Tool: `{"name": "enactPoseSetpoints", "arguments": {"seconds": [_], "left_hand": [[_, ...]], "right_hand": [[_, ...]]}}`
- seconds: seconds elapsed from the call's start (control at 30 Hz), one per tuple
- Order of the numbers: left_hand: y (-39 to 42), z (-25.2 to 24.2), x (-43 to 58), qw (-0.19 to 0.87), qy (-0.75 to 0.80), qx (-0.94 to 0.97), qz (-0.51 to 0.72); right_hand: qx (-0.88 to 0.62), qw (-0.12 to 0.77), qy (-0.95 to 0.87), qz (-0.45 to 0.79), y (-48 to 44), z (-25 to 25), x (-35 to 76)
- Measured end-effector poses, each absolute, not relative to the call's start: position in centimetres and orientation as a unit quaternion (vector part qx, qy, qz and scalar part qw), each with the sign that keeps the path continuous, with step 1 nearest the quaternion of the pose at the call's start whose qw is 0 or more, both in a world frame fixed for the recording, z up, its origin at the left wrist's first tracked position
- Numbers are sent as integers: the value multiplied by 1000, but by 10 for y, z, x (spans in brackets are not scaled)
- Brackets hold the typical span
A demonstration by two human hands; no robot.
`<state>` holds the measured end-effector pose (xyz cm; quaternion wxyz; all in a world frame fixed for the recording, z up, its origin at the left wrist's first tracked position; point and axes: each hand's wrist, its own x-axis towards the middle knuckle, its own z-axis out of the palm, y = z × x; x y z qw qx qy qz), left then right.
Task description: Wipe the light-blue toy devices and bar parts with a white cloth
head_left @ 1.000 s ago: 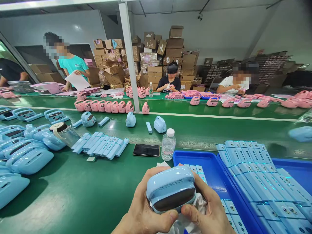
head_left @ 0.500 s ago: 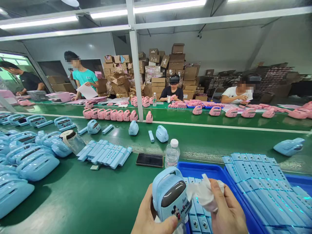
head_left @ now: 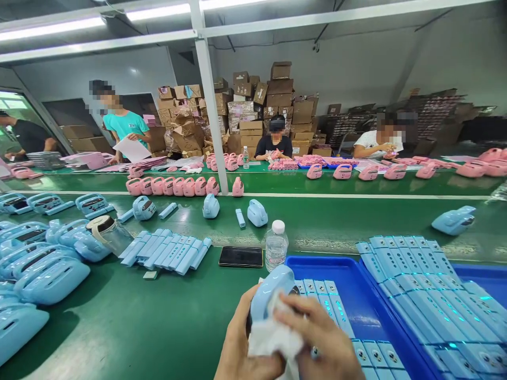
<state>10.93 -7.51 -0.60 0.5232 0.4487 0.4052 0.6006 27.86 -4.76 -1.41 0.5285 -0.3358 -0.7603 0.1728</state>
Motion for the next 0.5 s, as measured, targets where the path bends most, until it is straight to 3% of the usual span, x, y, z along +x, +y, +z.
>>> {"name": "enactPoseSetpoints", "arguments": {"seconds": [0.17,0.33,0.4,0.5], "left_hand": [[-71,-3,103,569,358,386,632],[-68,3,106,680,352,116,633],[-68,6,114,699,353,22,621],[-72,4,124,731,317,12,605]], "right_hand": [[-465,561,-640,245,-37,-2,282],[-504,547,-567,354,-45,-4,276],[-519,572,-535,342,-51,-5,265],[-490,624,-568,219,-64,-8,242]]}}
